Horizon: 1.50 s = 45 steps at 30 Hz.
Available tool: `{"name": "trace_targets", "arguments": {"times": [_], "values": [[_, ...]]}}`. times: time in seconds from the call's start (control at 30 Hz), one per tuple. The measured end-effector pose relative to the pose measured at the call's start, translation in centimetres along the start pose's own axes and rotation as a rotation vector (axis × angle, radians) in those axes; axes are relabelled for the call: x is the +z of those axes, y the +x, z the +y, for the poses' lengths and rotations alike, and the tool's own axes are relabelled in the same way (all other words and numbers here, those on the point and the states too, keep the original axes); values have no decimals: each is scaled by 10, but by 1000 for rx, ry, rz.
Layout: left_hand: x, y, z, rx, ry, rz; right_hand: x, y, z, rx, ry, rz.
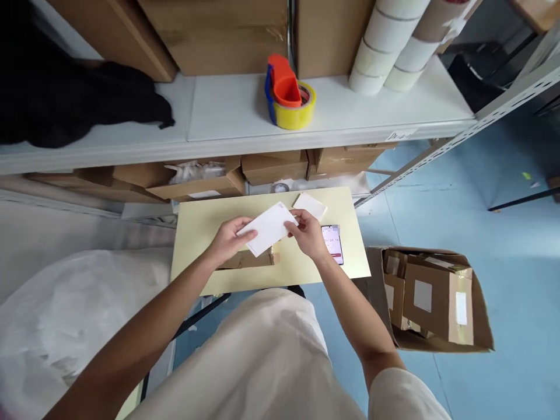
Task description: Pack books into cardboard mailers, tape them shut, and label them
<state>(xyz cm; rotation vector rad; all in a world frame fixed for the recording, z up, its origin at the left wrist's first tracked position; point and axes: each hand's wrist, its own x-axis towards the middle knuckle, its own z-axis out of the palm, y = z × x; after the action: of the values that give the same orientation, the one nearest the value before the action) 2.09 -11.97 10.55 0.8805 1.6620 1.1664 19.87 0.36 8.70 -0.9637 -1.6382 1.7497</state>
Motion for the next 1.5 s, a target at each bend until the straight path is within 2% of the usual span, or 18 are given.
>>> {"name": "trace_targets", "arguments": {"times": [0.1, 0.17, 0.2, 0.3, 0.37, 0.47, 0.53, 0.73, 0.9, 1.07, 1.23, 1.37, 1.5], "values": [[-5, -36, -13, -77, -144, 85, 12, -22, -14, -172, -300, 129], [0, -52, -18, -68, -237, 171, 27, -40, -24, -378, -552, 212], [4, -59, -18, -50, -284, 205, 37, -50, -29, -483, -651, 206], [14, -75, -15, 5, -458, 239, 67, -76, -41, -709, -802, 15], [16, -87, -9, 14, -627, 194, 82, -87, -45, -762, -843, -79], [11, -106, -2, -15, -858, 77, 92, -98, -47, -764, -879, -78], [5, -116, 1, -28, -924, 30, 93, -103, -49, -776, -892, -50], [-5, -129, -1, -27, -874, 23, 96, -117, -55, -856, -920, -39], [-7, -134, -8, -6, -800, 44, 101, -123, -55, -848, -929, -60], [-10, -133, -16, 60, -584, 89, 102, -125, -54, -841, -893, -81], [-16, -132, -16, 253, -256, 148, 109, -124, -53, -774, -786, -107], [-22, -136, -8, 399, -49, 186, 117, -124, -56, -618, -617, -88], [-30, -141, -1, 470, 72, 178, 123, -124, -58, -422, -478, -135]]}}
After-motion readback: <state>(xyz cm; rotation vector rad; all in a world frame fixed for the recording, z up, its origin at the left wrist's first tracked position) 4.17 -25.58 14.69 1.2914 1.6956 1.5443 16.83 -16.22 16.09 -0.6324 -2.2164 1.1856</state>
